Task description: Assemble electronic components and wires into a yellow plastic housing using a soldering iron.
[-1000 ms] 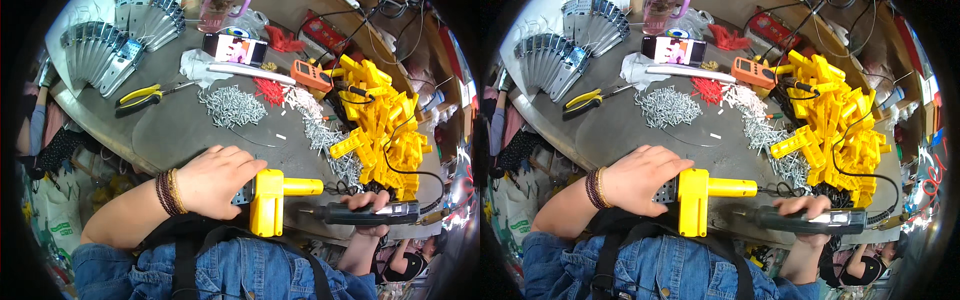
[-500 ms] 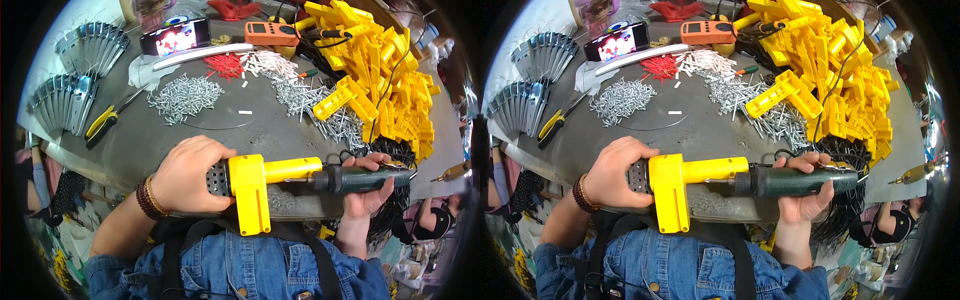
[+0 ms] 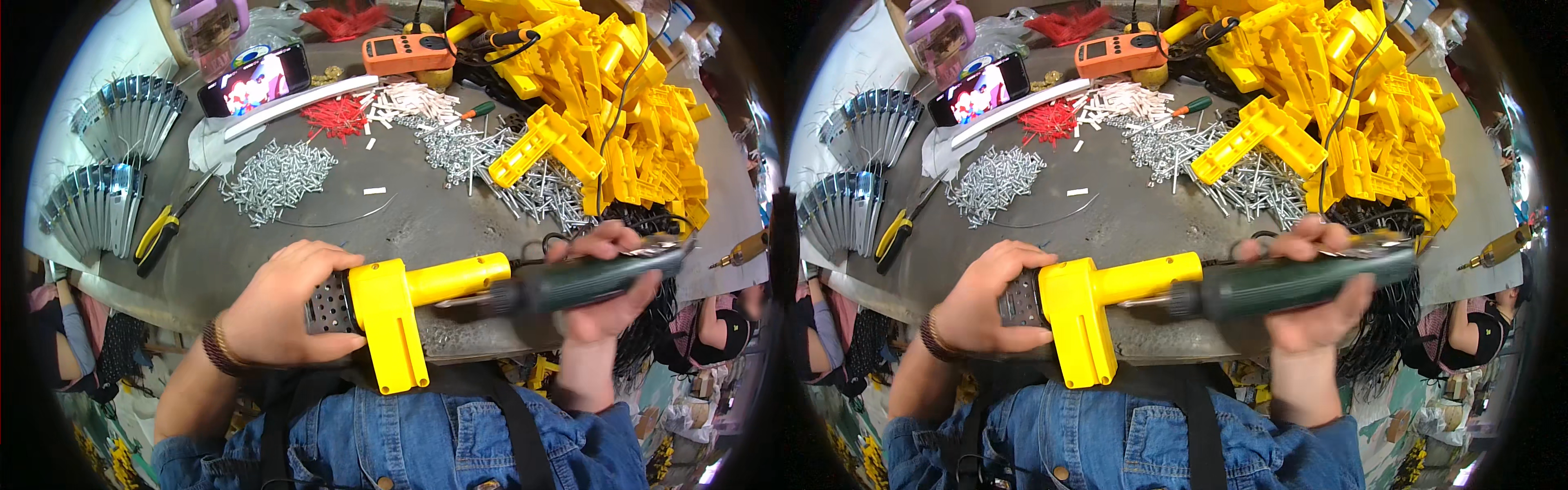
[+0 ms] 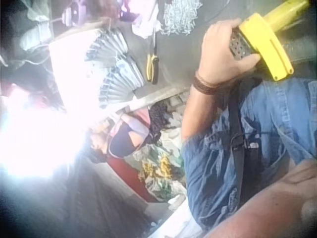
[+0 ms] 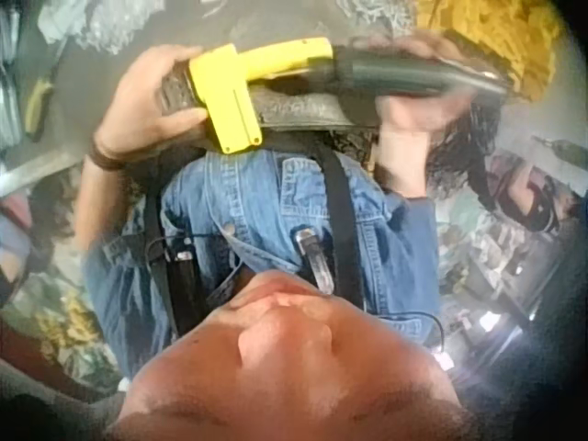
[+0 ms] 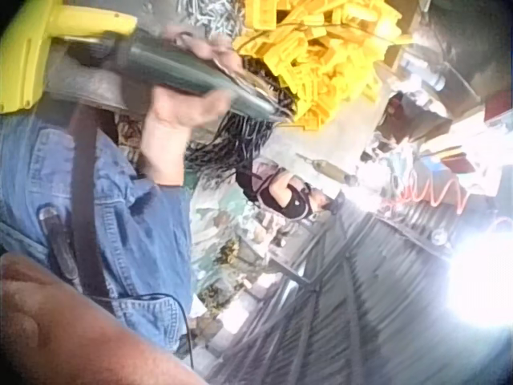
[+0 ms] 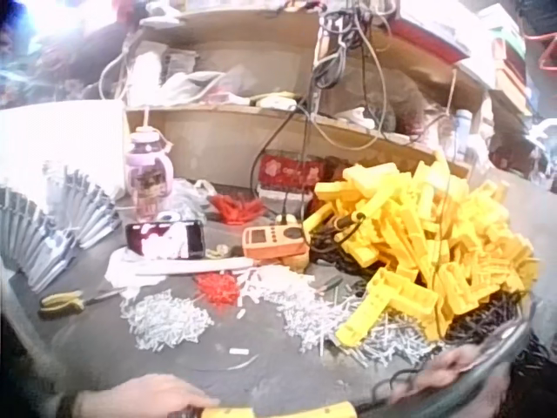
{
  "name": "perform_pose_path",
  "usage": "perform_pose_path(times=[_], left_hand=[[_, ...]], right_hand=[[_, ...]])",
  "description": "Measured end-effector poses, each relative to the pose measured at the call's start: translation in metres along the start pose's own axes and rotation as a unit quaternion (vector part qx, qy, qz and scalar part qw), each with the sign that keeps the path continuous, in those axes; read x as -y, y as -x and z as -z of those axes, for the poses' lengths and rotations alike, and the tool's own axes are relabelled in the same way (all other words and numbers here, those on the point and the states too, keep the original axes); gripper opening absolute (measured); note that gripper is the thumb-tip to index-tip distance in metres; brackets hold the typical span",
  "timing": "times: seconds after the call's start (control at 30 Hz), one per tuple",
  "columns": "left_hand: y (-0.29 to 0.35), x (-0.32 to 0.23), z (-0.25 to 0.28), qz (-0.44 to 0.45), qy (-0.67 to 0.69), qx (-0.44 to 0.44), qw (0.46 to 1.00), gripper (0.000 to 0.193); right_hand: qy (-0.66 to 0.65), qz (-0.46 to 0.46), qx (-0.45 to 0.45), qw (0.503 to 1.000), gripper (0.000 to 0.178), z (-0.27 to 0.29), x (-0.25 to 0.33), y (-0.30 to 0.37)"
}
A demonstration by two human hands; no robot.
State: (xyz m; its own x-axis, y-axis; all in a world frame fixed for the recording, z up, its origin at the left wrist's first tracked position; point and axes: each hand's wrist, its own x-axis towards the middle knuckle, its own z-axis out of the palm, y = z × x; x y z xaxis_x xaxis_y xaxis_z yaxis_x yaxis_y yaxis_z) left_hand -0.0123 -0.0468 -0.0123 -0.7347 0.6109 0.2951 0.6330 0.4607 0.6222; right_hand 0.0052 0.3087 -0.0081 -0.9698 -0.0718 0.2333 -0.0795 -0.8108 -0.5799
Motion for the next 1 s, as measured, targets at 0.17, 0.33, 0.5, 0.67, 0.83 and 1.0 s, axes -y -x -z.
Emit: perform_pose_path(times=[0.17, 0.33, 0.5, 0.67, 0.83, 1.0], left_hand=[[-0.047, 0.014, 0.008, 0.036, -0.017, -0.036, 0.999, 0.035], [-0.144, 0.019, -0.040, 0.109, -0.086, 0.023, 0.990, 0.027], [-0.186, 0.016, -0.061, 0.169, -0.200, 0.054, 0.964, 0.032], [-0.188, 0.031, -0.058, 0.234, -0.188, 0.058, 0.952, 0.020], [-0.157, 0.018, -0.034, 0.127, -0.054, -0.034, 0.990, 0.015], [-0.085, -0.027, -0.013, 0.134, 0.138, 0.005, 0.981, 0.036]], right_hand=[[0.253, -0.003, 0.027, 0.967, 0.046, 0.002, 0.132, -0.019], [0.841, 0.052, -0.160, 0.515, 0.053, 0.028, 0.134, -0.050], [0.909, 0.303, 0.024, 0.284, 0.034, 0.027, 0.073, -0.051], [0.932, 0.000, 0.052, 0.359, 0.025, -0.004, 0.012, -0.069], [0.934, -0.116, 0.052, 0.334, 0.024, 0.007, 0.021, -0.083], [0.965, 0.047, 0.099, 0.240, 0.015, -0.013, 0.041, -0.054]])
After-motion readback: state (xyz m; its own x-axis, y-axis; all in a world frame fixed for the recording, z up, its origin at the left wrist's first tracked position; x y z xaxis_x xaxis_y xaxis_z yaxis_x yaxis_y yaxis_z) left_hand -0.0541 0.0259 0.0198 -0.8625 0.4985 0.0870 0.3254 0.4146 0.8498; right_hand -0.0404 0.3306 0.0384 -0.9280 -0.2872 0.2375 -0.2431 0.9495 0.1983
